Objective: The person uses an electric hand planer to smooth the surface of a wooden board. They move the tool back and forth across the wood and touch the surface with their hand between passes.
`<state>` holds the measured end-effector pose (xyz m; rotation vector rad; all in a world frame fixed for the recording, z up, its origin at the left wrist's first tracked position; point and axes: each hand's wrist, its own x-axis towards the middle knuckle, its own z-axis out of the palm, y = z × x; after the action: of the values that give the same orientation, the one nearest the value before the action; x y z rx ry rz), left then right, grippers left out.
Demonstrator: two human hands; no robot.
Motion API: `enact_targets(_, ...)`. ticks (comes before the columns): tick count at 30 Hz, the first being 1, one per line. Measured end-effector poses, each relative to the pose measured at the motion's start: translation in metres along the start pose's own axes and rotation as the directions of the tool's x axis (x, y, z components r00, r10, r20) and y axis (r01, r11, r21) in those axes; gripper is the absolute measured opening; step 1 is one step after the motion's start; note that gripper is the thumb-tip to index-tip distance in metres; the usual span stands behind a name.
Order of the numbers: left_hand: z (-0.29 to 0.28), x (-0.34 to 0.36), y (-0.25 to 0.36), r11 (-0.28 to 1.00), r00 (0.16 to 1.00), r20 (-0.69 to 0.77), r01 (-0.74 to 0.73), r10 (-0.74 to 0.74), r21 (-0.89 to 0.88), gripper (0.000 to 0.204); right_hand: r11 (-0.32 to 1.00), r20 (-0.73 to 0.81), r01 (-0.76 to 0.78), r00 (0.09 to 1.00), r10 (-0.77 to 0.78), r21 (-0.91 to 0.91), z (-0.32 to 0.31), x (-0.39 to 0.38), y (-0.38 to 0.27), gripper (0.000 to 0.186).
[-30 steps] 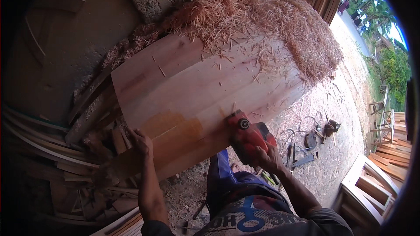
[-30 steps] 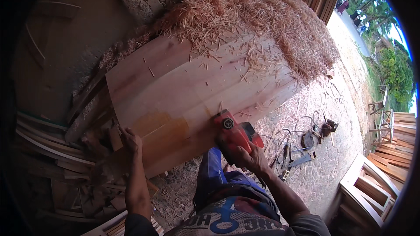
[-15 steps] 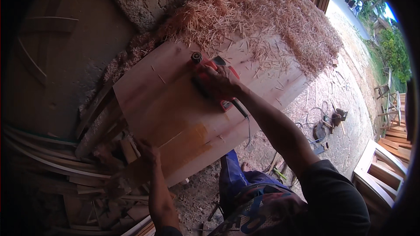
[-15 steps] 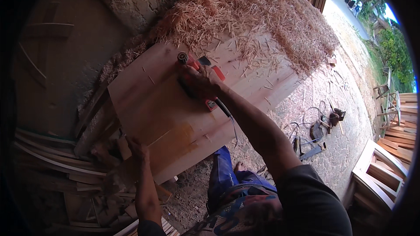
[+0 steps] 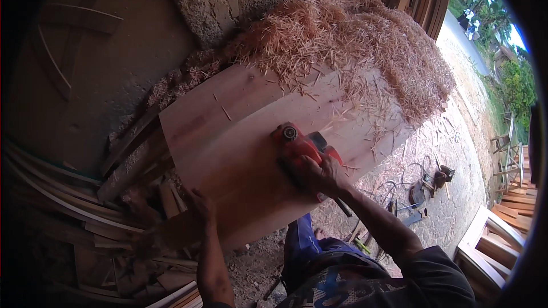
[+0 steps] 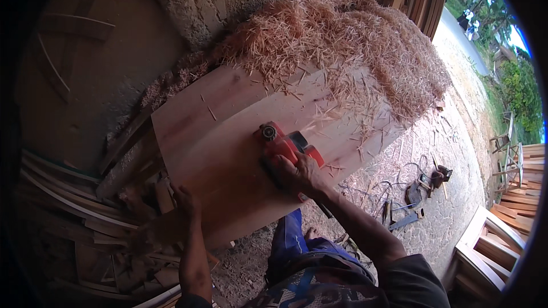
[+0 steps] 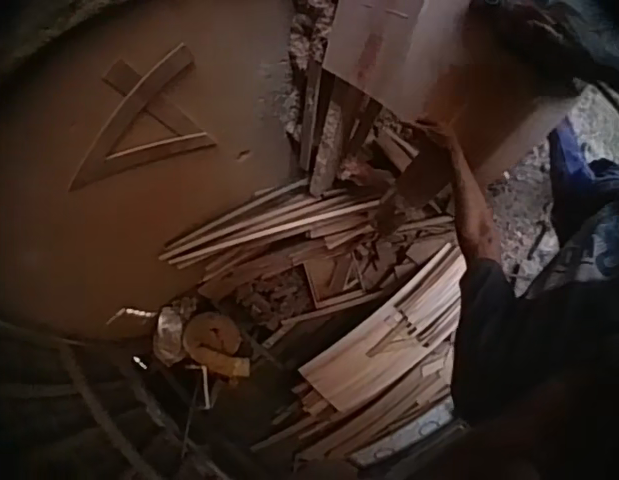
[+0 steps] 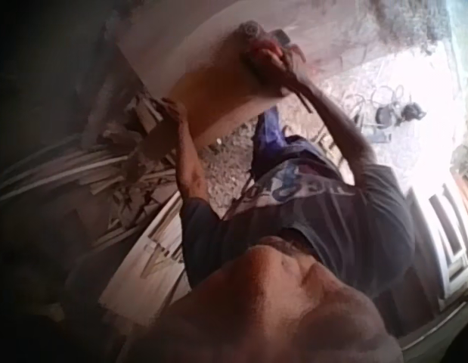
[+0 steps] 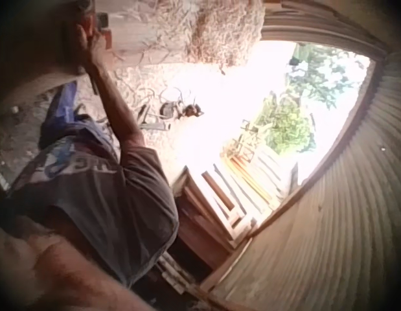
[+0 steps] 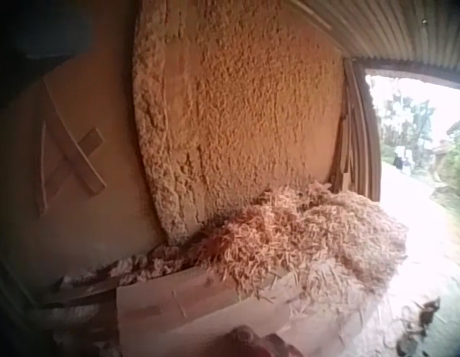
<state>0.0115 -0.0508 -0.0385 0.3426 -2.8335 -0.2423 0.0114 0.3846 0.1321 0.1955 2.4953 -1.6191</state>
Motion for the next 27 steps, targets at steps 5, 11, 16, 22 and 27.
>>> enact_targets(5,-0.032,0.009,0.068,0.912,0.989,0.027,0.145,-0.146,-0.384,0.055,0.581,0.117,0.601,0.743,-0.659,-0.549,0.011,0.171,-0.001,0.055)
enact_targets(11,-0.035,0.005,0.053,0.943,0.99,-0.059,0.099,-0.124,-0.317,0.055,0.592,0.092,0.601,0.739,-0.667,-0.538,0.013,0.093,0.037,0.056)
enact_targets(16,-0.023,0.006,0.049,0.975,0.976,-0.064,0.204,-0.21,-0.093,0.055,0.982,0.12,-0.189,0.975,0.188,0.001,-0.012,-0.127,0.043,0.047)
enact_targets(22,-0.011,0.001,0.041,0.979,0.977,-0.115,0.165,-0.179,-0.123,0.054,0.98,0.087,-0.197,0.977,0.193,0.037,0.0,-0.098,0.017,0.05)
enact_targets(27,-0.048,0.006,0.067,0.94,0.984,-0.051,0.146,-0.169,-0.307,0.053,0.884,0.046,0.3,0.952,-0.304,-0.359,0.032,0.089,-0.012,0.044)
